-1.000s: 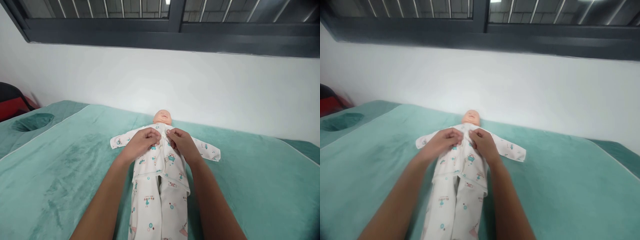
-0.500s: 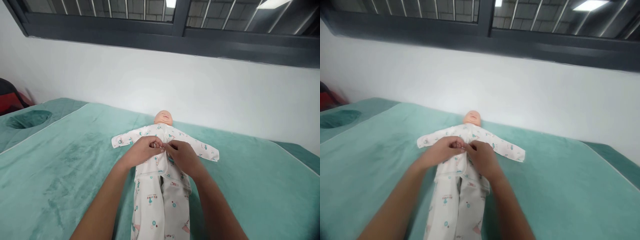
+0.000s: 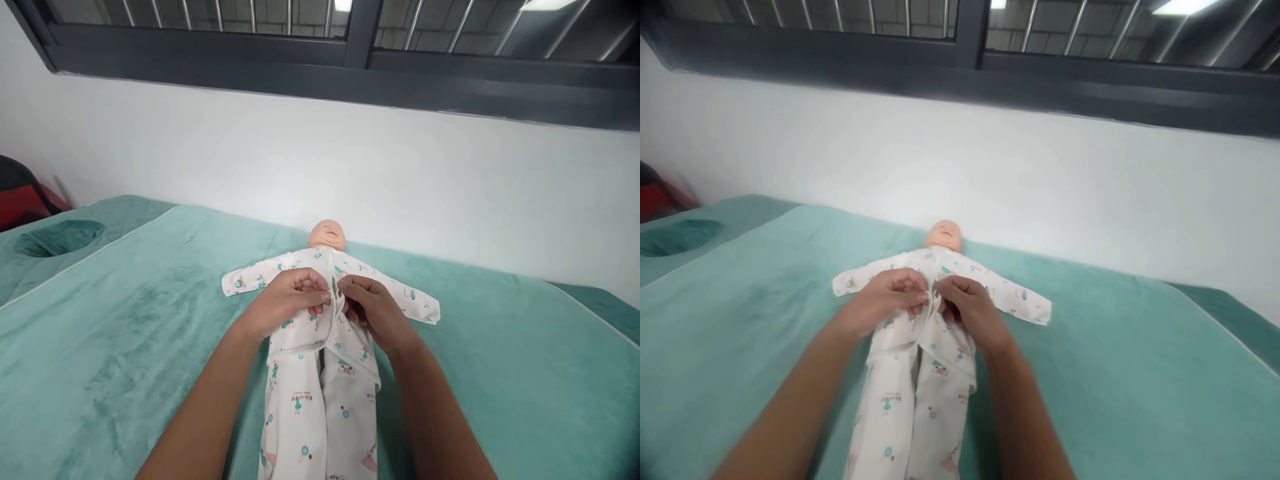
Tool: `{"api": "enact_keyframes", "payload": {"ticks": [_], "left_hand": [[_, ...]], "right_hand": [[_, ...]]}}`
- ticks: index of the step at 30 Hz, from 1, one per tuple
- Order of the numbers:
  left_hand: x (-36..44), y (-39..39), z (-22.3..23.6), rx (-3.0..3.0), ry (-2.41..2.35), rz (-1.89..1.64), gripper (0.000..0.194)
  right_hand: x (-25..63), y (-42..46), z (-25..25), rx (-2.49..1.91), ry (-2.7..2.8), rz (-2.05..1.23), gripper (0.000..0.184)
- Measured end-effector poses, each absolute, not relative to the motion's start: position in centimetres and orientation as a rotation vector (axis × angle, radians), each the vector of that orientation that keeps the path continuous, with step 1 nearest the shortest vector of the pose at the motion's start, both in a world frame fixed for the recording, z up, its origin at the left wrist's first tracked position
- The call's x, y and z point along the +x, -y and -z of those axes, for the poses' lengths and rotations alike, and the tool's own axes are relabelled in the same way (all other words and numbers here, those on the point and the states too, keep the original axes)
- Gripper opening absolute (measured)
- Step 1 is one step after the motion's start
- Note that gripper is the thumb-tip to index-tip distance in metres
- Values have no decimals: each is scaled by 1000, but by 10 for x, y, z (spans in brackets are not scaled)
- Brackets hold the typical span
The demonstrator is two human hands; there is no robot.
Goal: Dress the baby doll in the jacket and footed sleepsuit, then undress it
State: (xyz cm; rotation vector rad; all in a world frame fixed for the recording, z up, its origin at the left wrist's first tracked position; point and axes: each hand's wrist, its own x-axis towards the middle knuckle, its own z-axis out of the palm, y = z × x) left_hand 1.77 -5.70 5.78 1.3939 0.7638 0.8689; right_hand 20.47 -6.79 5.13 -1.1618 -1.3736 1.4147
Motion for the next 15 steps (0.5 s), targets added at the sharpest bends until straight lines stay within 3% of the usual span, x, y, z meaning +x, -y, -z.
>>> {"api": "enact_keyframes", "payload": {"ticks": [15], "left_hand": [[23, 56, -51, 1285, -759, -923, 13]], "right_hand": [[200, 66, -46, -1087, 1445, -1304, 40]]}}
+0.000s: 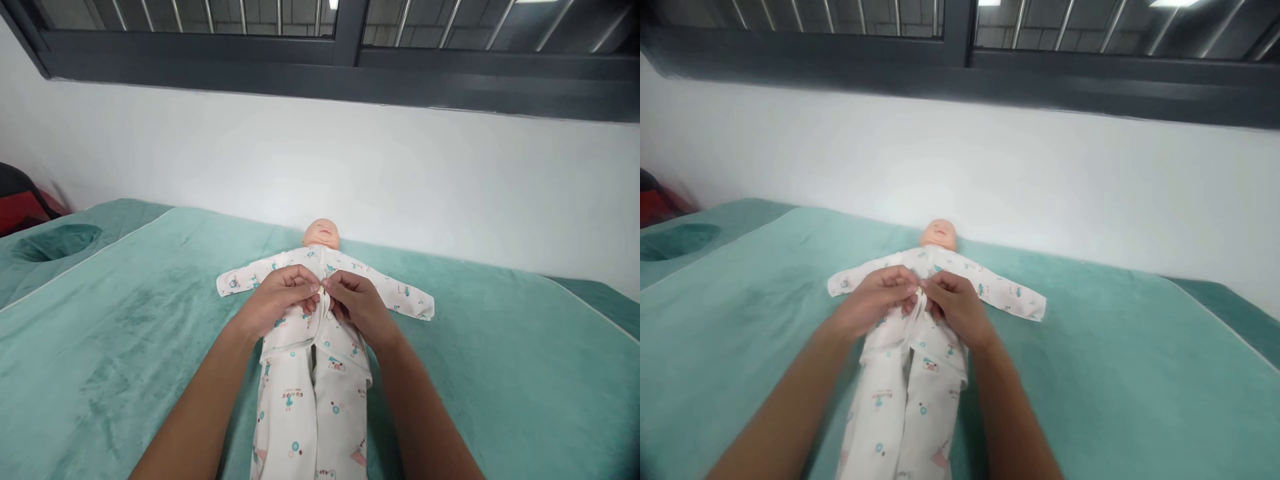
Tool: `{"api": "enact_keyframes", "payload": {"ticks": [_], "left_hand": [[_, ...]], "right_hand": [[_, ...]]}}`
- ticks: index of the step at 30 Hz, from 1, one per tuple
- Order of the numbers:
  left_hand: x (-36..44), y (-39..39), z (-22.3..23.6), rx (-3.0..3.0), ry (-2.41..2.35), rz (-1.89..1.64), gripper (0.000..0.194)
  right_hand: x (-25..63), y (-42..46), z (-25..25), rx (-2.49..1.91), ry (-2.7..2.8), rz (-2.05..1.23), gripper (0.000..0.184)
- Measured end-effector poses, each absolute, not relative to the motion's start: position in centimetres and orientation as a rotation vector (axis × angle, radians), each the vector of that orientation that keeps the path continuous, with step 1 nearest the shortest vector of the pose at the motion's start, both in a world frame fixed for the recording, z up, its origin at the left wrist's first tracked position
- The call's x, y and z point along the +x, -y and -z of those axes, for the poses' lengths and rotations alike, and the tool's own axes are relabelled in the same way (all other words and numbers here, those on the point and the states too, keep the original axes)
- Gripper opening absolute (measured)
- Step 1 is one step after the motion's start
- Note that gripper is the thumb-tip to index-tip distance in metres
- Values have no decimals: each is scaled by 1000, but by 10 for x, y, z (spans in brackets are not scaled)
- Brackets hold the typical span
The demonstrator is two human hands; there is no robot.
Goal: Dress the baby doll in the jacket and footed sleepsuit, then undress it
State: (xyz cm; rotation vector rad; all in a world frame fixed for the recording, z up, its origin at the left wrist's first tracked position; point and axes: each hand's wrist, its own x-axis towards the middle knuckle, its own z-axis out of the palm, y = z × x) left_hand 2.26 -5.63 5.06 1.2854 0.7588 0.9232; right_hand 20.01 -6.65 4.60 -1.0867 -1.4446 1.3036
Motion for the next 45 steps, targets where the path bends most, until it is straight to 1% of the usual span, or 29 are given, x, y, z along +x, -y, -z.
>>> {"api": "enact_keyframes", "payload": {"ticks": [7, 11, 14, 16, 18, 21, 28, 31, 38, 42, 45], "left_hand": [[27, 59, -53, 1283, -822, -933, 14], [27, 58, -53, 1291, -811, -934, 17], [25, 56, -52, 1286, -810, -936, 19], [24, 56, -52, 1291, -822, -936, 19], [23, 56, -53, 1306, -851, -934, 20], [21, 57, -54, 1328, -910, -929, 22], [18, 57, -56, 1403, -946, -884, 27], [18, 57, -57, 1449, -967, -870, 24], [20, 59, -57, 1514, -1046, -911, 11], [22, 58, -57, 1504, -1053, -937, 10], [24, 58, -54, 1481, -1035, -968, 12]], "right_hand": [[200, 66, -45, -1120, 1486, -1254, 38], [205, 66, -46, -1068, 1522, -1292, 35], [209, 65, -46, -1015, 1540, -1332, 24], [209, 65, -45, -1037, 1564, -1301, 17], [208, 65, -46, -1089, 1578, -1230, 14], [204, 66, -47, -1144, 1607, -1151, 16], [200, 67, -47, -1153, 1603, -1106, 18], [199, 66, -45, -1155, 1608, -1097, 18], [200, 64, -44, -1167, 1600, -1125, 18], [201, 65, -48, -1164, 1594, -1173, 17], [201, 65, -49, -1156, 1594, -1199, 18]]}}
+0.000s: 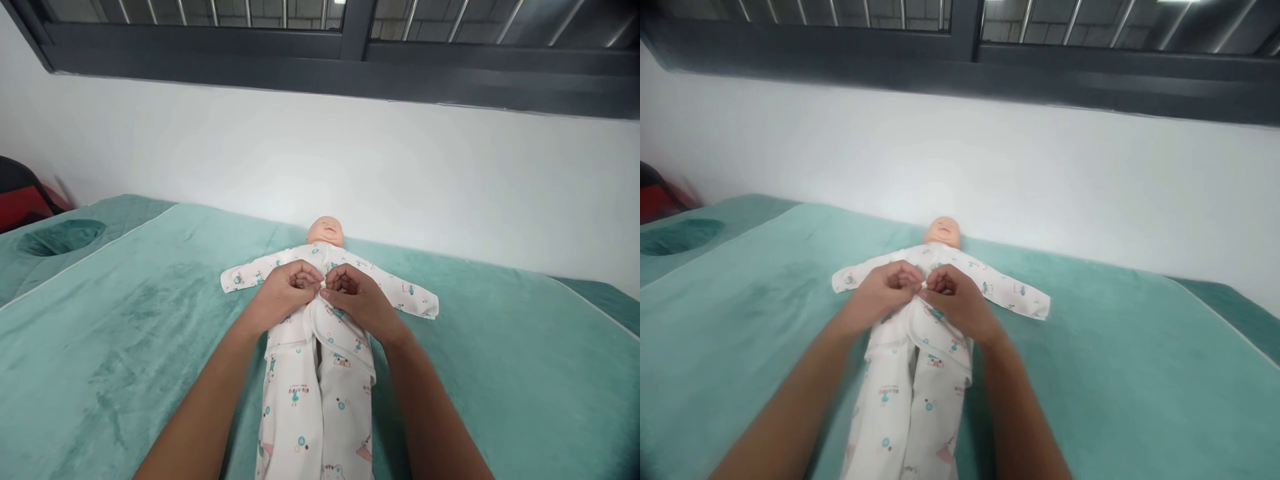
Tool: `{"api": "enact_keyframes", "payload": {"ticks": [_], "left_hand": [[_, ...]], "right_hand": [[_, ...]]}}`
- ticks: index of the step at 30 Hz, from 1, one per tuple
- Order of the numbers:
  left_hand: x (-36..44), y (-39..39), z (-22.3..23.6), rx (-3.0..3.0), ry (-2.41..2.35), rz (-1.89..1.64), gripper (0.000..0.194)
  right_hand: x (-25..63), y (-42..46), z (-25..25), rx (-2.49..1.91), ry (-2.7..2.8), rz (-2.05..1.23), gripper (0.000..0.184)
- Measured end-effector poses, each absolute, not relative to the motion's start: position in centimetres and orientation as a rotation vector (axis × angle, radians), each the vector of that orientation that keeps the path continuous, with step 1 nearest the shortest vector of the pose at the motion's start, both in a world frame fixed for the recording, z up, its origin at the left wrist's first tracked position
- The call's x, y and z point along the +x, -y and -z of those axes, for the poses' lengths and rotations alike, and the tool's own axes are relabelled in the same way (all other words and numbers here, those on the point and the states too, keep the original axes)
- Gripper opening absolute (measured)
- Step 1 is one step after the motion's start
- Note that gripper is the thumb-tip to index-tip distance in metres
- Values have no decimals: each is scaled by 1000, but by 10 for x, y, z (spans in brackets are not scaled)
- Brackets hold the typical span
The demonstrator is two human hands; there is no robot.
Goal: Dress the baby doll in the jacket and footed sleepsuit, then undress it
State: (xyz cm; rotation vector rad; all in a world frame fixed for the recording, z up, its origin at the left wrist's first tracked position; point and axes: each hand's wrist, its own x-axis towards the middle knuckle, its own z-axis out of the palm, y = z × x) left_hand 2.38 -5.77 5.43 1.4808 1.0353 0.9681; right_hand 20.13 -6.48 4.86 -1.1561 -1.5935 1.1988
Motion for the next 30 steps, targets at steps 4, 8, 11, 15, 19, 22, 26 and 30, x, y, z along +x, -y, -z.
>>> {"api": "enact_keyframes", "payload": {"ticks": [4, 8, 11, 15, 19, 22, 26, 30], "left_hand": [[25, 57, -50, 1436, -995, -1034, 18], [26, 56, -49, 1365, -945, -1035, 17], [24, 56, -51, 1344, -893, -1010, 14], [20, 57, -55, 1380, -816, -942, 16], [18, 59, -56, 1431, -779, -889, 18], [17, 58, -55, 1479, -782, -847, 18], [13, 57, -56, 1530, -831, -799, 24], [9, 67, -55, 1587, -933, -838, 28]], "right_hand": [[202, 64, -45, -1123, 1574, -1248, 18], [204, 63, -43, -1045, 1551, -1313, 15], [206, 62, -43, -966, 1525, -1371, 15], [208, 61, -42, -927, 1517, -1371, 19], [209, 59, -39, -934, 1476, -1368, 23], [208, 59, -37, -944, 1415, -1367, 26], [206, 64, -42, -988, 1434, -1261, 30], [202, 89, -52, -1255, 1743, -880, 27]]}}
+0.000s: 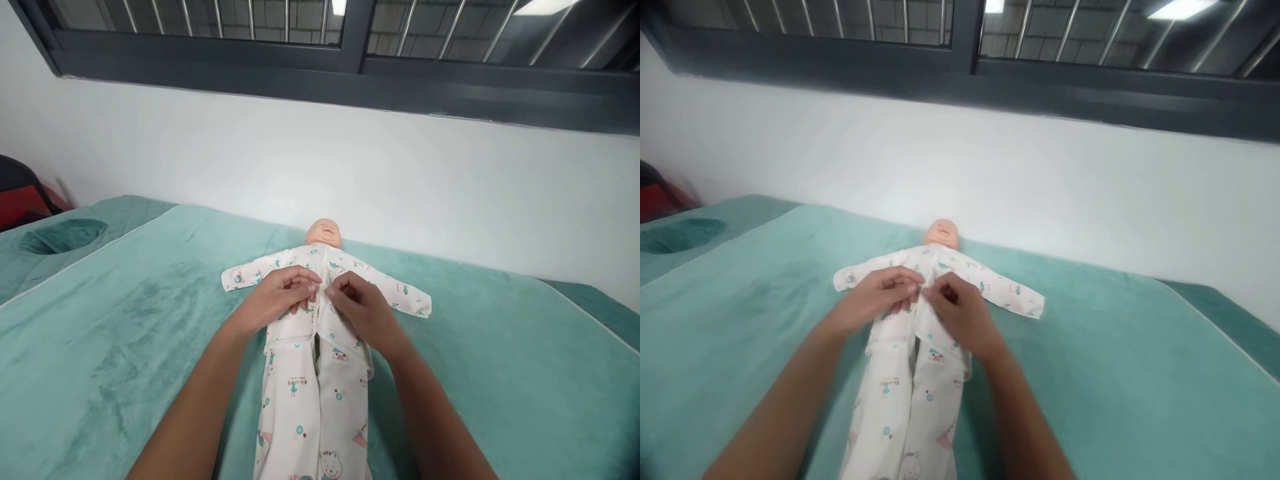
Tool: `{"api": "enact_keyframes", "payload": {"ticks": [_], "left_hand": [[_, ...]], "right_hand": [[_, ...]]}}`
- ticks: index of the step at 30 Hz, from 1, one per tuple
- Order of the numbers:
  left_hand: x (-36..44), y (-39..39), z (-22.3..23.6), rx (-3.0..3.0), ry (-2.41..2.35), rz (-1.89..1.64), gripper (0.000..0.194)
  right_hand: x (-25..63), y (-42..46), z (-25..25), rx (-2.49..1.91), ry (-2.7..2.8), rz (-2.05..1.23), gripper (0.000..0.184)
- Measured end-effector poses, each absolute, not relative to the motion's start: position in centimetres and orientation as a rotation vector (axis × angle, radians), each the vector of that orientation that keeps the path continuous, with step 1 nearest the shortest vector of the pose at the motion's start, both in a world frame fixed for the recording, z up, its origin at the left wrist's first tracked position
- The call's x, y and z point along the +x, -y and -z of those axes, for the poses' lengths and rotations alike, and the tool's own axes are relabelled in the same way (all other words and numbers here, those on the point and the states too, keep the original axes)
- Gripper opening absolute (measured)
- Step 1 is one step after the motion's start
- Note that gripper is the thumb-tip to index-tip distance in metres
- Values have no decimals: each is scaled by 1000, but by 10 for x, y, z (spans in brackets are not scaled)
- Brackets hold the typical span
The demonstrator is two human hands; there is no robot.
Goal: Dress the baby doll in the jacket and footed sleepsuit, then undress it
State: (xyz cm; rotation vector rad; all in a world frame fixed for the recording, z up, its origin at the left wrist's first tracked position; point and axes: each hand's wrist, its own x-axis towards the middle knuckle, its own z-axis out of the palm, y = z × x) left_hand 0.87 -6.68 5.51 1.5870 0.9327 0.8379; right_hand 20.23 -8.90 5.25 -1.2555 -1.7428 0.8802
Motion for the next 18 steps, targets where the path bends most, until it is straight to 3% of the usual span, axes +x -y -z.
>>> {"api": "enact_keyframes", "payload": {"ticks": [3, 6, 9, 13, 18], "left_hand": [[7, 88, -42, 1679, -1071, -959, 24], [7, 115, -20, 1869, -1124, -1066, 20], [10, 137, -4, 2132, -1179, -1084, 34], [20, 147, -6, 2326, -1396, -1028, 38], [32, 150, -11, 2549, -1539, -997, 30]], "right_hand": [[201, 119, -50, -1371, 2073, -494, 19], [203, 146, -37, -1324, 2223, -214, 35], [204, 158, -22, -1317, 2187, -62, 34], [205, 156, -14, -1268, 2058, -93, 15], [213, 155, -17, -1172, 1742, -393, 11]]}}
